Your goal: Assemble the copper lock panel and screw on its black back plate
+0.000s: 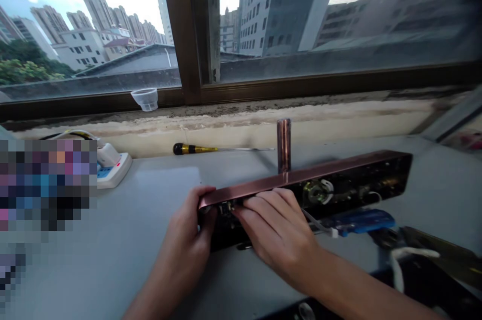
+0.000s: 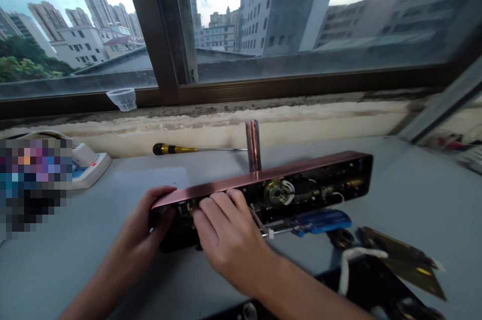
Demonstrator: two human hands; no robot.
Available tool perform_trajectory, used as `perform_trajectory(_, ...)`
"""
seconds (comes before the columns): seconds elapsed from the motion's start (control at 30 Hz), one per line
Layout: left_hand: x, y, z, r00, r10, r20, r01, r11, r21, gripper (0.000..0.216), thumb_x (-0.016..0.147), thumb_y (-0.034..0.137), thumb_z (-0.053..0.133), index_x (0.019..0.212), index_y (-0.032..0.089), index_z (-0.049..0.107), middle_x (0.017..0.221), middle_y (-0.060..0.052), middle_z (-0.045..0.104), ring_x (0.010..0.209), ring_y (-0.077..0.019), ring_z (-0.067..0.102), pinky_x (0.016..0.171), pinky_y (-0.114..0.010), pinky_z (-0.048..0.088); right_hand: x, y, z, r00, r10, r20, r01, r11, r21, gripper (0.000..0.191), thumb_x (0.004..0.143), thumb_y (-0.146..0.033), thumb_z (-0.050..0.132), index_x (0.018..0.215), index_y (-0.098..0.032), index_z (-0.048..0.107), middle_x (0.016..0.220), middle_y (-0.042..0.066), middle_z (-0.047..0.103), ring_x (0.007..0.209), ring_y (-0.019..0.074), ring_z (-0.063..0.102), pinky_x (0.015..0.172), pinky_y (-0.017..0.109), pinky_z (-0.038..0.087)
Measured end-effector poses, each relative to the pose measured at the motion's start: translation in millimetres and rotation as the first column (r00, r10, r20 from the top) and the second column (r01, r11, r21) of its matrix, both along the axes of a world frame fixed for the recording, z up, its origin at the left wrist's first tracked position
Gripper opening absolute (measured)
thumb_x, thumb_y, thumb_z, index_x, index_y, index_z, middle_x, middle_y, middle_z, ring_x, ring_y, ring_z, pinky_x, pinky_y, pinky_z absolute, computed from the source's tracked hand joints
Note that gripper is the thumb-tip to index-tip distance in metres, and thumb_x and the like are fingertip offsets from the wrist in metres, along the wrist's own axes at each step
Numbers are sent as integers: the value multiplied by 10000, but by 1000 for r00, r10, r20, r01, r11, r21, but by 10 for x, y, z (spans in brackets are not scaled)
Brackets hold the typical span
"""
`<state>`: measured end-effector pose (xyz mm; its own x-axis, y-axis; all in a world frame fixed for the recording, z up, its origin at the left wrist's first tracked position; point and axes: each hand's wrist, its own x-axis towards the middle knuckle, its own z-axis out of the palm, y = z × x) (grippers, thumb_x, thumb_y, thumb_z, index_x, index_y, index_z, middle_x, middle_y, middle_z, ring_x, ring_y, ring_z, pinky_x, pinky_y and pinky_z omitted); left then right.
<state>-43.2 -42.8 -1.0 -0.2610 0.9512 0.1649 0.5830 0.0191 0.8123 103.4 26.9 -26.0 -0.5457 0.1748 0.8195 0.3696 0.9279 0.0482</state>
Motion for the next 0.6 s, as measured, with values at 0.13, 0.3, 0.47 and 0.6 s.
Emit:
perform_trajectory(0.13,2,4,-6,1000,-4,-7,4,1000,-4,185,855,229,373,1018,217,459,979,-59,638,904,-187,582,760,-339,458,14,15,-8,998,45,-36,-45,999,-14,129,773,-38,488,818,-103,590,750,55,621,732,165,519,747,354,378)
perform_trajectory(0.3,20,-23,-11,981,31,-192,-18,997,69,244,833,178,407,1072,218,439,1030,-67,613,934,-195,582,772,-344,467,22,29,22,996,69,-51,-70,997,-17,132,757,-29,505,832,-107,581,771,46,638,742,159,542,758,345,375)
perform_trajectory(0.47,50,-156,106,793,248,-556,48,885,463,321,769,125,534,1062,239,464,1025,-52,551,957,-194,525,822,-327,428,74,25,7,988,142,-54,-142,990,-5,136,771,-71,527,881,-120,590,822,36,651,789,158,555,768,339,373)
perform_trajectory(0.6,39,-199,198,780,84,-620,224,888,402,176,752,100,555,886,214,550,777,-12,589,712,-146,532,650,-269,448,124,12,12,973,227,-40,-225,973,43,153,793,-79,483,897,-97,593,863,62,651,826,174,558,762,345,393)
